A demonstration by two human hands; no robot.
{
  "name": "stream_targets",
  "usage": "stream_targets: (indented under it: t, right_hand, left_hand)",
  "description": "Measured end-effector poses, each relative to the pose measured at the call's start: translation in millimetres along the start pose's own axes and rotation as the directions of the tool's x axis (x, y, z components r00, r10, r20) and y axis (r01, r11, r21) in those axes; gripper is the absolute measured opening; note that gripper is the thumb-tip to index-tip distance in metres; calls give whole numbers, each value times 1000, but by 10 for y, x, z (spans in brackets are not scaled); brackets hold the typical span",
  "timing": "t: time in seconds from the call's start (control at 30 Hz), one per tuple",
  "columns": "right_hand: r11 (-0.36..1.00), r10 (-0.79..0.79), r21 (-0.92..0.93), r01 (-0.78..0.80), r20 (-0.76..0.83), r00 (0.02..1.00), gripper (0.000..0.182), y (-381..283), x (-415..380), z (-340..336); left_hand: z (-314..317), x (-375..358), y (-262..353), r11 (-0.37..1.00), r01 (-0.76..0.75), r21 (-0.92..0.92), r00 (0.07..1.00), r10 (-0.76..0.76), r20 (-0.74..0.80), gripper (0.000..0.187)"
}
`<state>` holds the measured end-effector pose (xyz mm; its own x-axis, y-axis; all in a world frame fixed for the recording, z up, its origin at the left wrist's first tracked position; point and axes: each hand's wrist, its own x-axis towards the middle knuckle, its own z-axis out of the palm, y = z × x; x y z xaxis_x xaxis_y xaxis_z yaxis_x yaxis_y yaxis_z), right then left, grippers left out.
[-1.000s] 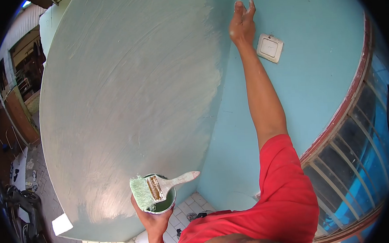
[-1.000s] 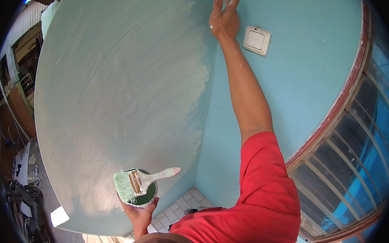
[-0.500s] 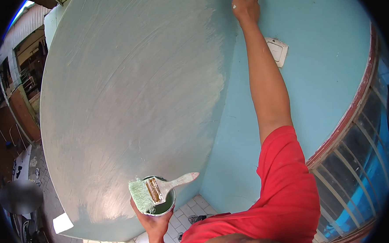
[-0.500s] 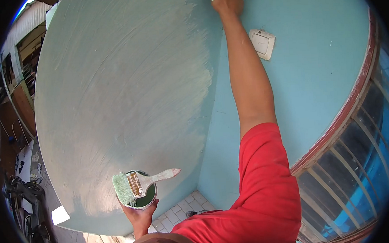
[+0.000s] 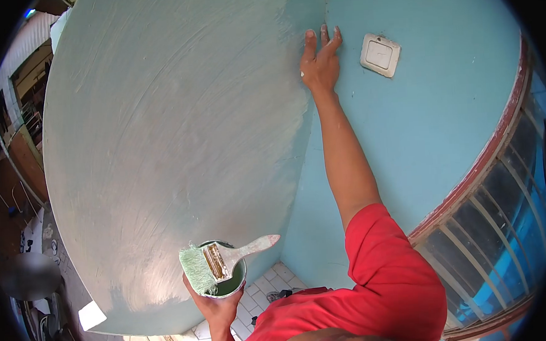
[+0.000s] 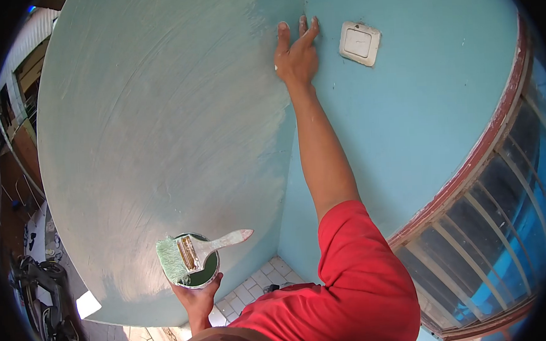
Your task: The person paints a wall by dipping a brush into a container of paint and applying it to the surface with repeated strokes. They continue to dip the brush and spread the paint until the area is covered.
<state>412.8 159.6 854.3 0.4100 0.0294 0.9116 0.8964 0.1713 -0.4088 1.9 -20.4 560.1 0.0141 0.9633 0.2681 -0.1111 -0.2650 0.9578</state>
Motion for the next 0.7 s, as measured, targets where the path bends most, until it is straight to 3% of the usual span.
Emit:
stream_targets:
  t: [0.03,0.1,0.2,0.27,0.37,0.43,0.57,0.67,0.7]
  right_hand:
    - [1000,2,-4,-2,1,1000,90,-15,-187,-116]
    - [982,173,57,-180,113,978,88,-90,-370,-257]
    - [952,44,301,-46,14,999,100,-311,214,-322]
    - [943,-65,329,52,27,998,101,-419,741,-256]
    - [970,-40,243,26,53,998,99,-335,924,-38]
    - [959,50,276,-71,81,995,97,-273,453,-127]
    - [977,144,141,-160,117,983,99,245,-745,-82]
    - [908,226,315,-274,183,957,101,-76,-591,-268]
    - [926,143,332,-177,126,982,102,-228,-359,-295]
  left_hand:
    - [15,-18,14,1000,7,-3,1000,-7,-1,114]
    - [29,-5,7,1000,5,-11,1000,-5,-2,114]
    - [-25,-23,-23,999,-23,25,1000,23,-1,114]
    - [-21,-21,-11,995,-38,89,999,39,-9,114]
    - [-11,-20,46,998,21,56,1000,-21,-1,115]
    - [-35,-32,-6,998,20,54,1000,-20,4,115]
    - [11,-28,161,999,35,-18,999,-35,19,115]
    - [-26,2,25,994,-99,36,995,98,18,115]
    - [-21,-8,50,994,-97,41,995,96,18,115]
